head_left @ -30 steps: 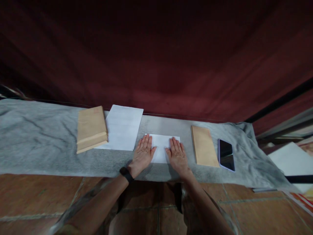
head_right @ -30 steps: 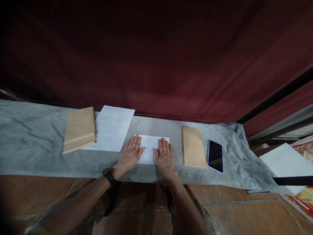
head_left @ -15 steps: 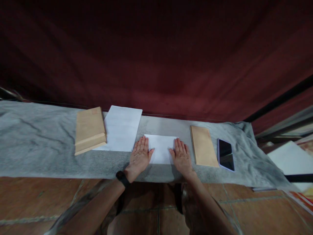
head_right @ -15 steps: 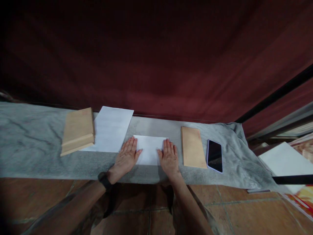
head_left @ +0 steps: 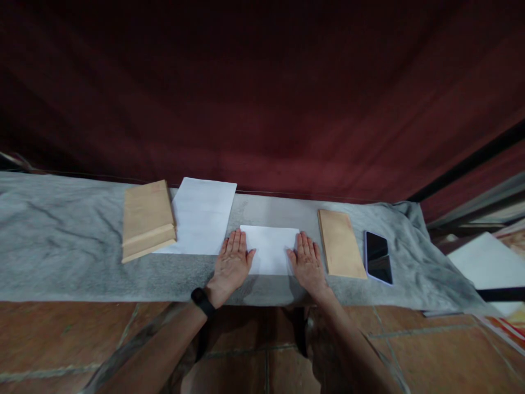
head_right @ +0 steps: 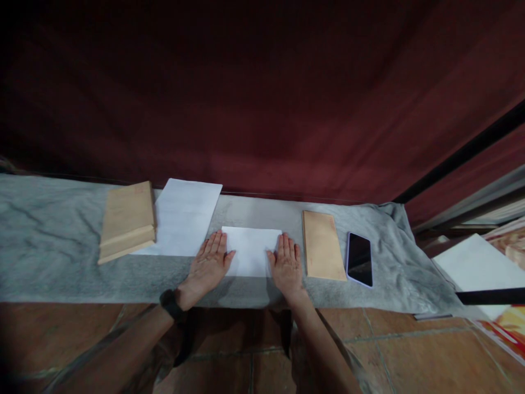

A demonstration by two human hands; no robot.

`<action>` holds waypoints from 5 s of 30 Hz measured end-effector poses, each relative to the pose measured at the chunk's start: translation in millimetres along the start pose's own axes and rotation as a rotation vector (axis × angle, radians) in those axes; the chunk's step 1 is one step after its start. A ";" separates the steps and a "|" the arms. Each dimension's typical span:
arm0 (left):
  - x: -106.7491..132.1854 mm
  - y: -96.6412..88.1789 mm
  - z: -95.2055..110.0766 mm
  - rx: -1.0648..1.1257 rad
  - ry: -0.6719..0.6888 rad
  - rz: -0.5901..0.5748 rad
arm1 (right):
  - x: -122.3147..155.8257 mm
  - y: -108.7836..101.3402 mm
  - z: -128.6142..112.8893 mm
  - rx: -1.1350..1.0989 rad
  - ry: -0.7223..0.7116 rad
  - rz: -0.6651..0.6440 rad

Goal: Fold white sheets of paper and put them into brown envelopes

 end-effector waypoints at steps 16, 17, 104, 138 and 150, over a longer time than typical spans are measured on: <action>8.1 2.0 84.8 0.211 0.338 -0.076 | 1.1 2.7 1.0 -0.003 -0.014 0.007; 8.1 3.4 87.1 0.211 0.339 -0.078 | 1.3 3.0 1.1 -0.003 -0.012 0.005; -11.6 -3.5 24.2 -0.042 0.095 -0.033 | -8.6 -4.4 -7.3 -0.035 -0.031 0.060; -11.4 4.4 21.8 0.039 0.117 -0.056 | -7.6 4.1 -36.2 -0.123 -0.085 -0.065; -18.4 4.2 13.9 -0.048 0.000 -0.077 | -3.9 1.0 -17.4 -0.037 -0.078 -0.028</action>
Point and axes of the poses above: each hand's wrist, its own x-axis away from the middle knuckle, its own y-axis out of the palm, z = x × y, the point moved 8 cm from there along -x, towards the middle knuckle, and after that the axes turned 8 degrees about z, right-handed, at the moved point
